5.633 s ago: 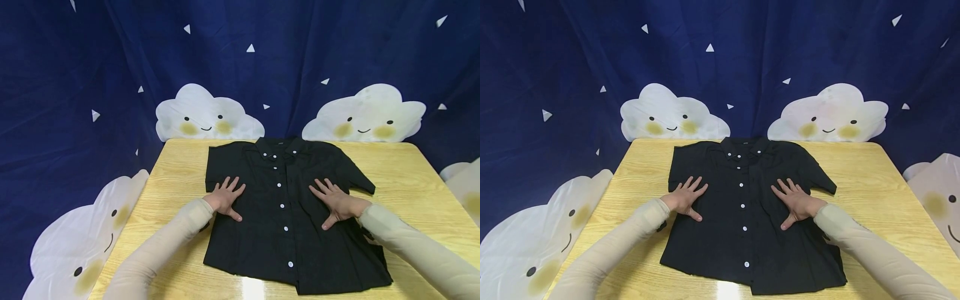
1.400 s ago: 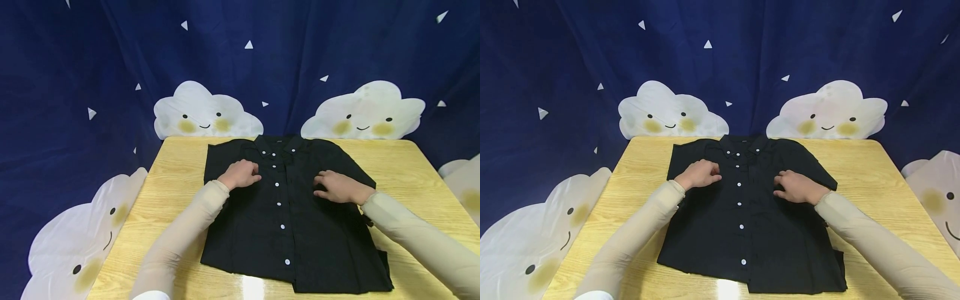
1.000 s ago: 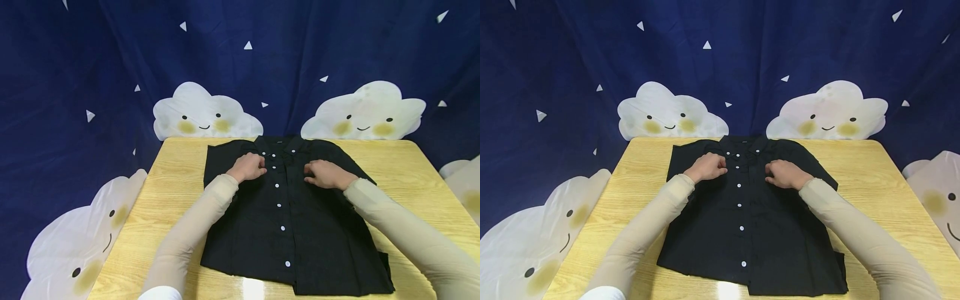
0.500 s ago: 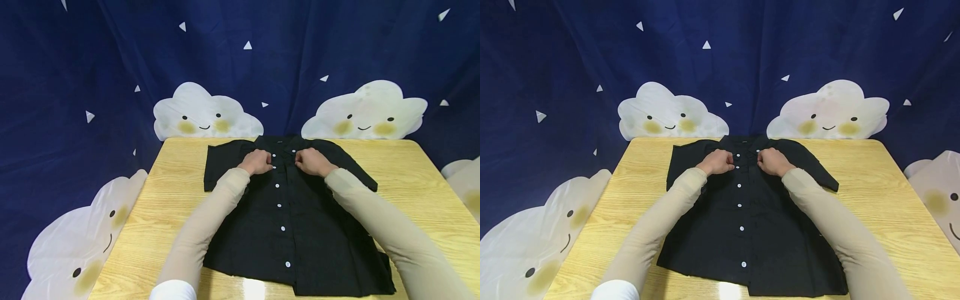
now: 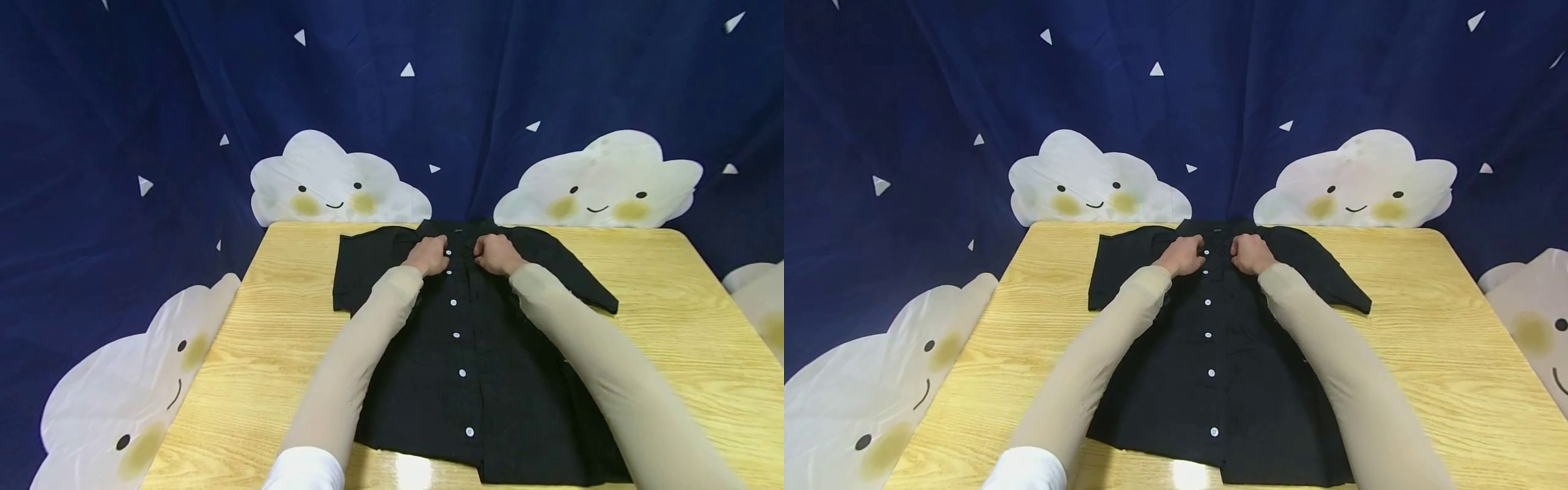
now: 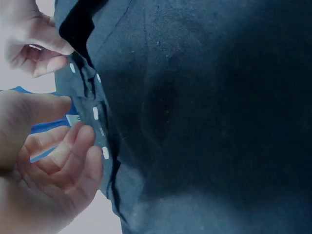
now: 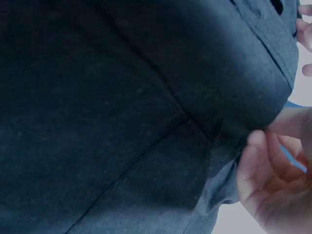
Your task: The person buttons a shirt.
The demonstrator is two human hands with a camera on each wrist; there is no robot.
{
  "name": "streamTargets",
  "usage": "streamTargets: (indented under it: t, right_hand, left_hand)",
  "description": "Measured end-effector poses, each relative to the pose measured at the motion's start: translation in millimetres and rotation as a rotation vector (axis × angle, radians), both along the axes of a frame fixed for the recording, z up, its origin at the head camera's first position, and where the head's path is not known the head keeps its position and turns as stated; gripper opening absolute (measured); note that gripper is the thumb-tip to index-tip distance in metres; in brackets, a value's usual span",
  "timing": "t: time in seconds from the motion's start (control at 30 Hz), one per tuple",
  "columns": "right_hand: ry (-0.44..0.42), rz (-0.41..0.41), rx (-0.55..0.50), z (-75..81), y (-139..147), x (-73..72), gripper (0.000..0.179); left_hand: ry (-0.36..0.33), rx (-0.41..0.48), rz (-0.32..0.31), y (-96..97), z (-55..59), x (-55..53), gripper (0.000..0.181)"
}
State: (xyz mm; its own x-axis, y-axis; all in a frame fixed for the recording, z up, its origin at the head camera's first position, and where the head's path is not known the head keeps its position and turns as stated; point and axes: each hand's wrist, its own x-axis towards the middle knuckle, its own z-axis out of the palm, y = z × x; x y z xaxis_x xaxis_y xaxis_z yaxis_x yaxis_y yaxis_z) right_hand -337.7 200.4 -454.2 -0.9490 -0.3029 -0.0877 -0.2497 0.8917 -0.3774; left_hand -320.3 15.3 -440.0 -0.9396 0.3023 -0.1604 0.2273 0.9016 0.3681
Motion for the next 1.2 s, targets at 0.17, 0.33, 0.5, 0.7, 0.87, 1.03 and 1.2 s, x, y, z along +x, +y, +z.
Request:
streamTargets:
  t: [0.17,0.33,0.5,0.7,0.87,1.03,1.2]
  right_hand:
    - [-0.033,-0.014,0.02,-3.2,-1,-5.4,0.011]
    - [-0.098,-0.012,0.074,-6.2,-2,-7.4,0.023]
    - [-0.15,-0.022,0.09,-8.2,-4,-10.3,0.028]
    - [-0.186,-0.036,0.061,-11.7,-6,-17.6,0.035]
    - [-0.19,-0.017,0.047,-9.4,-10,-21.3,0.052]
    - [-0.185,0.002,0.073,-6.6,-15,-21.3,0.06]
    - [-0.215,-0.09,0.066,-6.2,-19,-18.8,0.058]
  left_hand:
    - [-0.021,0.002,0.028,9.0,-8.0,-9.1,0.036]
    - [-0.061,0.011,0.048,13.6,-16.9,-12.2,0.043]
    - [-0.09,-0.011,0.054,15.7,-23.2,-15.3,0.048]
    - [-0.112,-0.016,0.051,15.6,-25.3,-22.8,0.049]
    - [-0.123,0.002,0.048,12.5,-24.7,-28.9,0.044]
    - [-0.131,0.009,0.048,10.8,-26.2,-32.8,0.038]
    - [-0.112,0.038,0.071,13.7,-25.8,-33.0,0.026]
